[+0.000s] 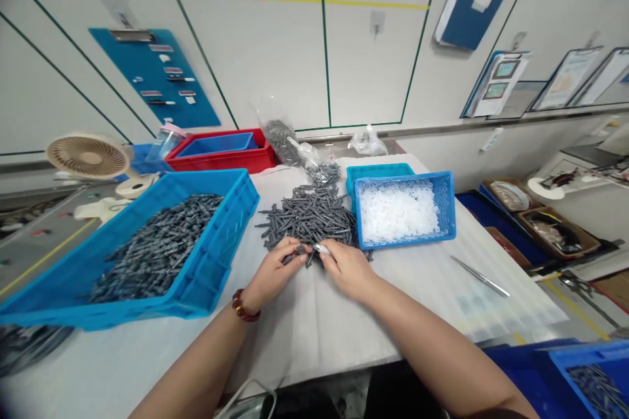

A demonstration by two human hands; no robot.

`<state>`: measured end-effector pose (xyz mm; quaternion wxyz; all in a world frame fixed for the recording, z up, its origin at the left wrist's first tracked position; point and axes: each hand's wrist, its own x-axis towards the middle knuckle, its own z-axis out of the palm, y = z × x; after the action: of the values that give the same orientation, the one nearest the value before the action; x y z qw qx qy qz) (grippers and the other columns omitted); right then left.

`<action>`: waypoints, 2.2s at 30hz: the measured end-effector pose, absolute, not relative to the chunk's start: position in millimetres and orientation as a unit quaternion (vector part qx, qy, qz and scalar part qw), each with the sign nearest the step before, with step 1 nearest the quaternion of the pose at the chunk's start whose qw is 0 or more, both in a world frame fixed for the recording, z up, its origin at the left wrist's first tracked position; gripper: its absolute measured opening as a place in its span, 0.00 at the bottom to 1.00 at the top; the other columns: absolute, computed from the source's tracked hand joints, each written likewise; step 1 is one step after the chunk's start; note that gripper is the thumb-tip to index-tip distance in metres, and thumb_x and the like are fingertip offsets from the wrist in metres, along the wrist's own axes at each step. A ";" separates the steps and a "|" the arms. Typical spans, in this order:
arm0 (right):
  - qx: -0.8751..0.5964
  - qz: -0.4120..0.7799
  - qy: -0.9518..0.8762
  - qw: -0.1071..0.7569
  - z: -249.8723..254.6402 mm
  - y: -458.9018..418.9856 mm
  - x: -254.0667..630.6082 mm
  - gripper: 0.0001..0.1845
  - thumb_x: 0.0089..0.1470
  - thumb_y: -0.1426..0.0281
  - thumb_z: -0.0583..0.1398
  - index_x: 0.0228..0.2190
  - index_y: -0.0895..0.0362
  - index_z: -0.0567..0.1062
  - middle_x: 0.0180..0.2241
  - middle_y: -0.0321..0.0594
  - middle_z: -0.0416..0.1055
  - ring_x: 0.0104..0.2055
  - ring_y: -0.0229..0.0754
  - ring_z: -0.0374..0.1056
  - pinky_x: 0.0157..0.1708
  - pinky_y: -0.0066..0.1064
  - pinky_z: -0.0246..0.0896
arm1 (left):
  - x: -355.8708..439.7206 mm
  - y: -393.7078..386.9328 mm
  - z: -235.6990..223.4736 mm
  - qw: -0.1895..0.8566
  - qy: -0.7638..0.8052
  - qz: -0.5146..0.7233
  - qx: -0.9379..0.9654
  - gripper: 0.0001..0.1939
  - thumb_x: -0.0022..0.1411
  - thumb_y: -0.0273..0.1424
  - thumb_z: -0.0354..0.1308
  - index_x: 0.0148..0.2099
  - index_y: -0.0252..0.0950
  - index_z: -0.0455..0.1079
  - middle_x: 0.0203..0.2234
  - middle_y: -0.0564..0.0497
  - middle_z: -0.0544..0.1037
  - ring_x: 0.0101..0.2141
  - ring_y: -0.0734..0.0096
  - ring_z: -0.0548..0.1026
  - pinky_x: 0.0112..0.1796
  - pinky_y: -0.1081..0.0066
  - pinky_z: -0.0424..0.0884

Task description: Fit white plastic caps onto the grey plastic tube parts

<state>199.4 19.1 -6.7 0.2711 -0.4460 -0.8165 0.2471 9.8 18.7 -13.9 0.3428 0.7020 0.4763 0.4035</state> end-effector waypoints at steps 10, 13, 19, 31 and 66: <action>-0.471 0.251 -0.816 0.223 -7.2 20.5 197.4 0.10 0.59 0.68 0.49 0.28 0.56 0.67 0.25 0.35 0.66 0.27 0.37 0.61 0.27 0.25 0.46 | 5.9 16.3 -9.1 0.435 0.502 0.405 0.628 0.11 0.57 0.34 0.50 0.37 0.34 0.70 0.24 0.52 0.71 0.23 0.75 0.66 0.26 0.75 0.63; -0.474 0.246 -0.820 0.206 -6.6 22.1 198.3 0.11 0.58 0.69 0.49 0.26 0.56 0.65 0.23 0.34 0.64 0.26 0.36 0.59 0.26 0.25 0.44 | 3.8 16.6 -7.9 0.457 0.490 0.389 0.632 0.16 0.58 0.38 0.49 0.41 0.34 0.71 0.25 0.51 0.72 0.19 0.78 0.63 0.21 0.76 0.60; -0.468 0.240 -0.829 0.190 -5.8 23.7 200.0 0.12 0.58 0.68 0.49 0.24 0.57 0.63 0.22 0.33 0.61 0.25 0.35 0.58 0.25 0.25 0.42 | 0.9 16.2 -2.4 0.378 0.486 0.421 0.666 0.13 0.56 0.34 0.53 0.42 0.34 0.71 0.33 0.48 0.77 0.37 0.68 0.73 0.39 0.71 0.67; -0.471 0.170 -0.858 0.112 -3.0 19.3 200.0 0.10 0.58 0.67 0.50 0.29 0.57 0.68 0.24 0.35 0.67 0.26 0.36 0.61 0.25 0.27 0.40 | -1.7 17.6 -8.5 0.297 0.466 0.353 0.755 0.08 0.55 0.33 0.57 0.35 0.38 0.75 0.32 0.50 0.79 0.34 0.67 0.76 0.38 0.71 0.70; -0.458 0.155 -0.873 0.053 3.4 13.6 197.6 0.09 0.58 0.67 0.52 0.31 0.56 0.70 0.28 0.36 0.70 0.30 0.38 0.64 0.26 0.27 0.39 | 1.3 14.0 -5.9 0.284 0.451 0.283 0.797 0.08 0.56 0.31 0.56 0.37 0.39 0.75 0.31 0.51 0.79 0.32 0.68 0.75 0.37 0.73 0.69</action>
<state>197.6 13.6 3.4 0.0531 -0.4584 -0.8735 0.1552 1.3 14.0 -5.9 0.2843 0.7970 0.4514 0.2833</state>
